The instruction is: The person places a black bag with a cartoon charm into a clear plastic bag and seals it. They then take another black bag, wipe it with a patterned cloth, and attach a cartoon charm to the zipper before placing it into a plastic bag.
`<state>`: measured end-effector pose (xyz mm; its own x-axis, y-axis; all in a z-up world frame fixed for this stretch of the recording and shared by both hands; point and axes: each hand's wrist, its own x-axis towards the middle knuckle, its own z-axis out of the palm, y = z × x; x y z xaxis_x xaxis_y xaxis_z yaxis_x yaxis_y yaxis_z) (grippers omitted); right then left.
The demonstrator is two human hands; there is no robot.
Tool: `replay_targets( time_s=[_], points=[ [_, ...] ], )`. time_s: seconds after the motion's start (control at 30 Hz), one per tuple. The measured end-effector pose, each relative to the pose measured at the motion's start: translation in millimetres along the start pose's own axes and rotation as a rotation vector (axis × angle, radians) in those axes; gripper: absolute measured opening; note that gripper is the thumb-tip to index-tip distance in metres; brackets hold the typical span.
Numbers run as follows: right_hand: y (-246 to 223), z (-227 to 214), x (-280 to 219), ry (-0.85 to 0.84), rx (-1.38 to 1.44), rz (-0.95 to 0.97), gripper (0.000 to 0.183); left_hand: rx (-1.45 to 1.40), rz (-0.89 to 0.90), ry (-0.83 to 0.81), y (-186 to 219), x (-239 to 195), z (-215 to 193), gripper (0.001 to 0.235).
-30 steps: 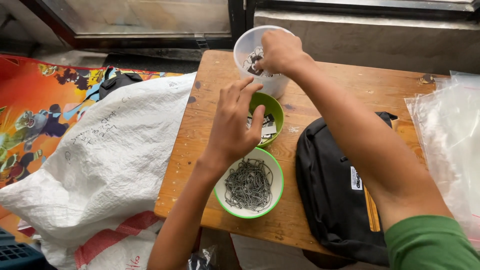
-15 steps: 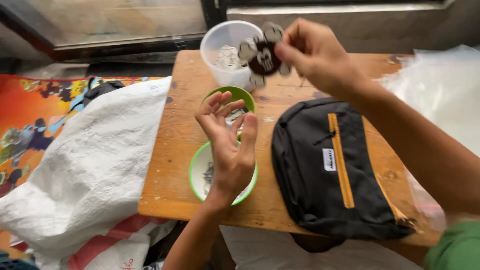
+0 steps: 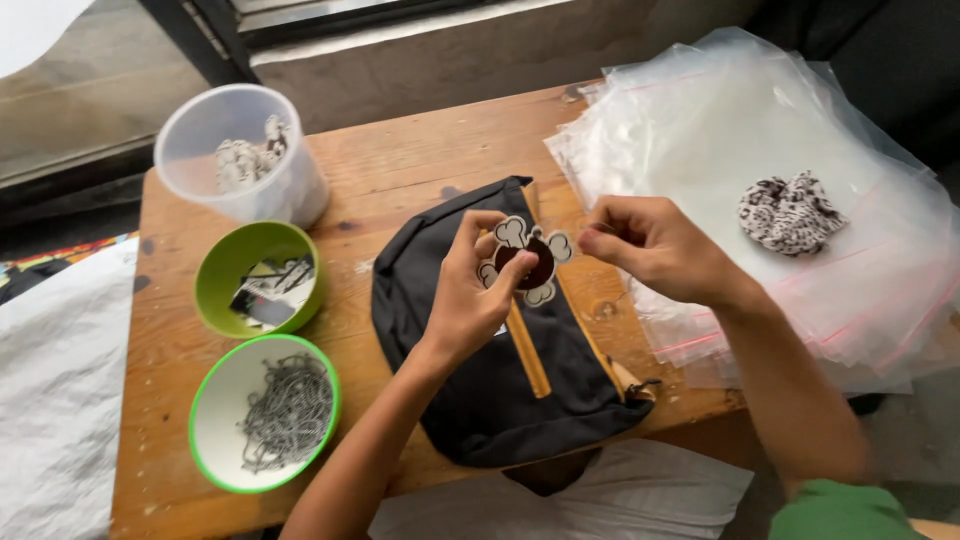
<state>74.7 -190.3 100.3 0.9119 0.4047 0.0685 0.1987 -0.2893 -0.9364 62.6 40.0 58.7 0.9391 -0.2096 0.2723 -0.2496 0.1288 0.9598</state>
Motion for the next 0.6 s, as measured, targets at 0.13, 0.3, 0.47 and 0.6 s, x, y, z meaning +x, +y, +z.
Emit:
replay_targets(
  time_s=[0.13, 0.3, 0.47, 0.6],
  points=[
    [6, 3, 6, -0.090, 0.158, 0.091, 0.018, 0.044, -0.005, -0.078, -16, -2, 2, 0.036],
    [29, 10, -3, -0.165, 0.277, 0.003, 0.016, -0.068, -0.058, -0.095, -22, -14, -6, 0.038],
    [33, 22, 1, -0.099, 0.219, -0.157, 0.014, -0.128, -0.060, -0.136, -24, -18, -11, 0.040],
    [31, 33, -3, -0.080, 0.207, -0.198, 0.014, -0.146, -0.048, -0.156, -27, -20, -12, 0.040]
  ],
)
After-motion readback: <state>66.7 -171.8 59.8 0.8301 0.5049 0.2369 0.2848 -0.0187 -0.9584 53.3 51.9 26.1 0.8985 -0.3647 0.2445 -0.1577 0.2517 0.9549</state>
